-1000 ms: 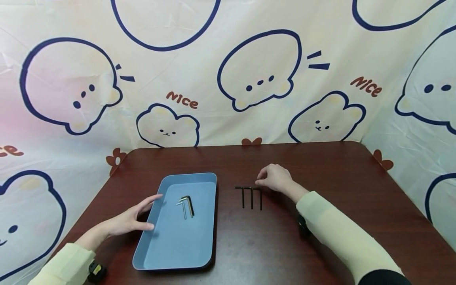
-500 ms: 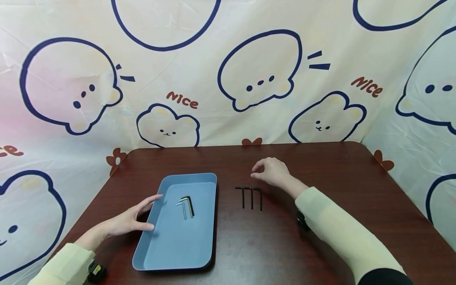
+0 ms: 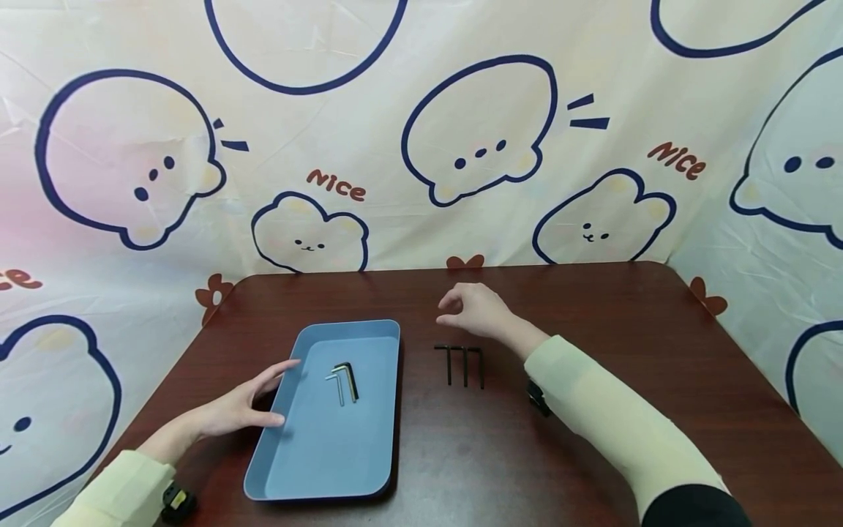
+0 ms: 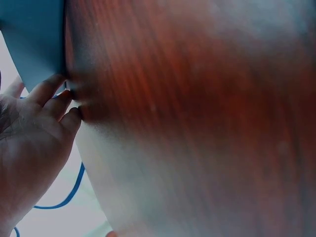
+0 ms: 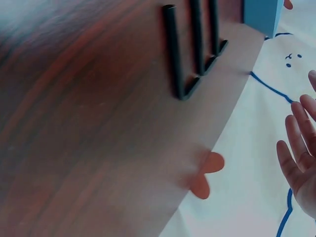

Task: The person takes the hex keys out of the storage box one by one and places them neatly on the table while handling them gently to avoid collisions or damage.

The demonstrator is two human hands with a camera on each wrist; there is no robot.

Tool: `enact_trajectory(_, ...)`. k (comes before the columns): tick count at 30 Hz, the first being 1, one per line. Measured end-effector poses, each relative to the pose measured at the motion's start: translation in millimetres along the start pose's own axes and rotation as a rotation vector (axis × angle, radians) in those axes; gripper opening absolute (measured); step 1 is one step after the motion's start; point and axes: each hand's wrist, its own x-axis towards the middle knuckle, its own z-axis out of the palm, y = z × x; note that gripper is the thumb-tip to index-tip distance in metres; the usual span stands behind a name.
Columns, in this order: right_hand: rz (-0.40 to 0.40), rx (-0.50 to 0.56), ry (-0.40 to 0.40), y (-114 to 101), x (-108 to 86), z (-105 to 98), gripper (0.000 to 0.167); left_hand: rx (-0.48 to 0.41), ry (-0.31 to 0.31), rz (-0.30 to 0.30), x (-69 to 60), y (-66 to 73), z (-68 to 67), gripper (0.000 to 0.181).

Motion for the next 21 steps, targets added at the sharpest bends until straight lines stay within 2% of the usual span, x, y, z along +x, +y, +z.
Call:
enact_trajectory(13,-0.064,-0.02,-0.054,-30,18.0,5,0.029,0.003,0.004,0.0,-1.0,-0.3,0.3,0.088)
enact_trajectory(21,-0.087,-0.029,-0.077,-45,24.4,17,0.026,0.01,0.006,-0.003,-0.9,1.1,0.2,0.088)
